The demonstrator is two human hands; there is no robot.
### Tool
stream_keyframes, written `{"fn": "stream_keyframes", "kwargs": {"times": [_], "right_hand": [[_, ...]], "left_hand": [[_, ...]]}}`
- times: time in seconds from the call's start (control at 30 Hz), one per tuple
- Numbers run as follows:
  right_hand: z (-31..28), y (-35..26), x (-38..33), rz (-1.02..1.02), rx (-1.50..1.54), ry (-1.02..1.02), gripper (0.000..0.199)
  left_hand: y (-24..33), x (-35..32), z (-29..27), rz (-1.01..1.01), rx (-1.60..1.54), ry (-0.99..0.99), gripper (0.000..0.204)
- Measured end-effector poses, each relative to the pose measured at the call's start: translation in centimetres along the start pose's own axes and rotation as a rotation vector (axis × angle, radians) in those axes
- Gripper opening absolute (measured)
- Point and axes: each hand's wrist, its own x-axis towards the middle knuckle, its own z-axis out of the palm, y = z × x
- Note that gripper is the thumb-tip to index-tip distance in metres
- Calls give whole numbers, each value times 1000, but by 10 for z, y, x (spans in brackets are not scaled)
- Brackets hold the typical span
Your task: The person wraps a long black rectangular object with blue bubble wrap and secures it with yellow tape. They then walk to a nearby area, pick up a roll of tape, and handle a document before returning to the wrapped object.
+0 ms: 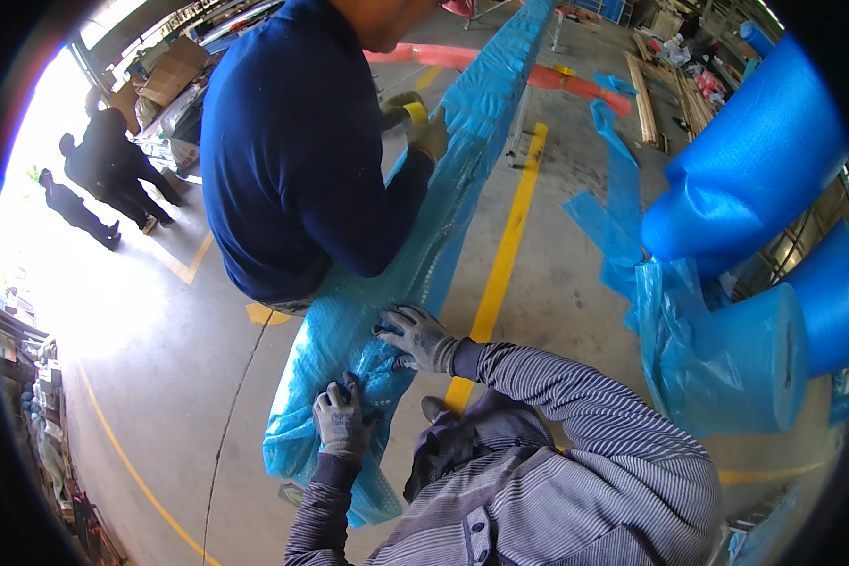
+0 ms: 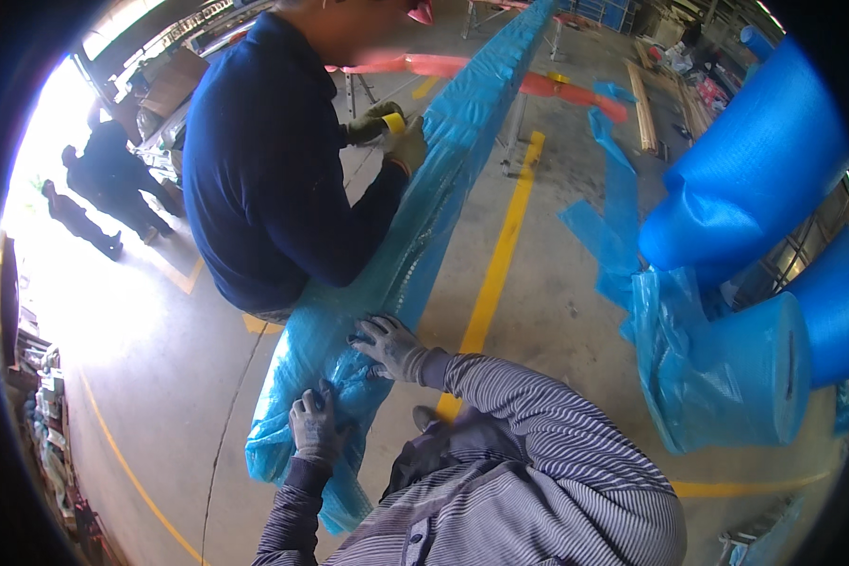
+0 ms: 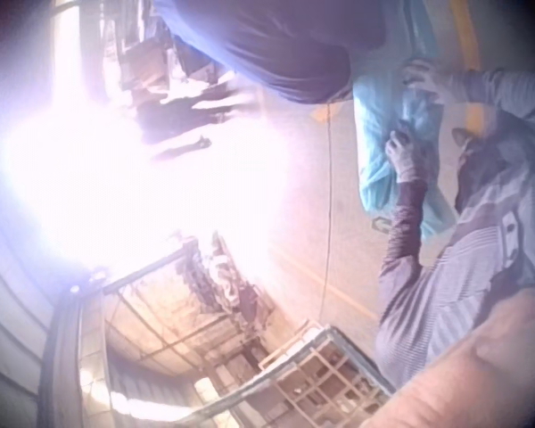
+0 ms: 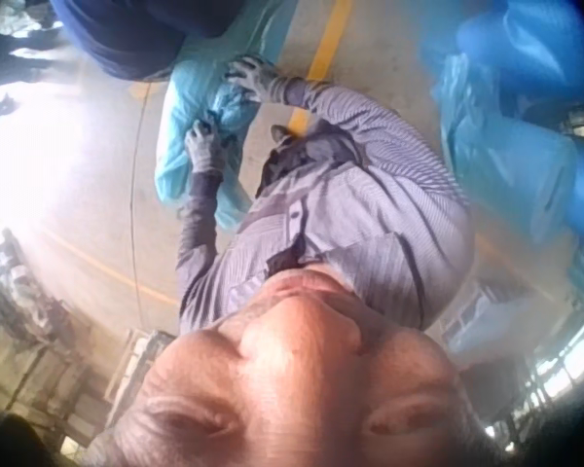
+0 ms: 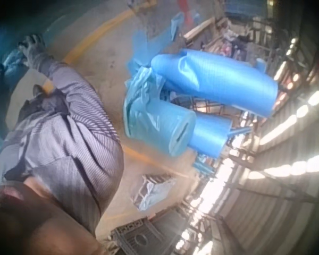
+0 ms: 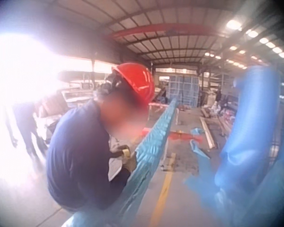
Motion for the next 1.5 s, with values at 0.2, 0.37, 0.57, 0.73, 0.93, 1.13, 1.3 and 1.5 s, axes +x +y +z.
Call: {"fn": "stream_keyframes", "kwargs": {"times": [0.2,0.37,0.57,0.73,0.93,1.13,1.3,1.5], "right_hand": [[-4,-1,0,-30,-16,27,76],[-1,-2,1,-3,21,56,76],[9,-3,2,-5,-26,91,75],[7,0,3,-13,36,76,74],[4,1,5,-30,58,86,72],[6,2,4,-35,36,67,73],[4,4,3,-49,53,53,72],[6,6,3,-46,85,95,76]], "left_hand": [[9,-4,-3,29,54,118,102],[15,-2,-6,-13,73,-5,100],[24,-2,5,-54,141,12,100],[30,-2,9,-107,109,10,97],[31,1,8,-125,138,-7,96],[30,3,12,-127,124,-1,94],[29,4,14,-129,132,-6,93],[25,2,19,-106,122,21,92]]}}
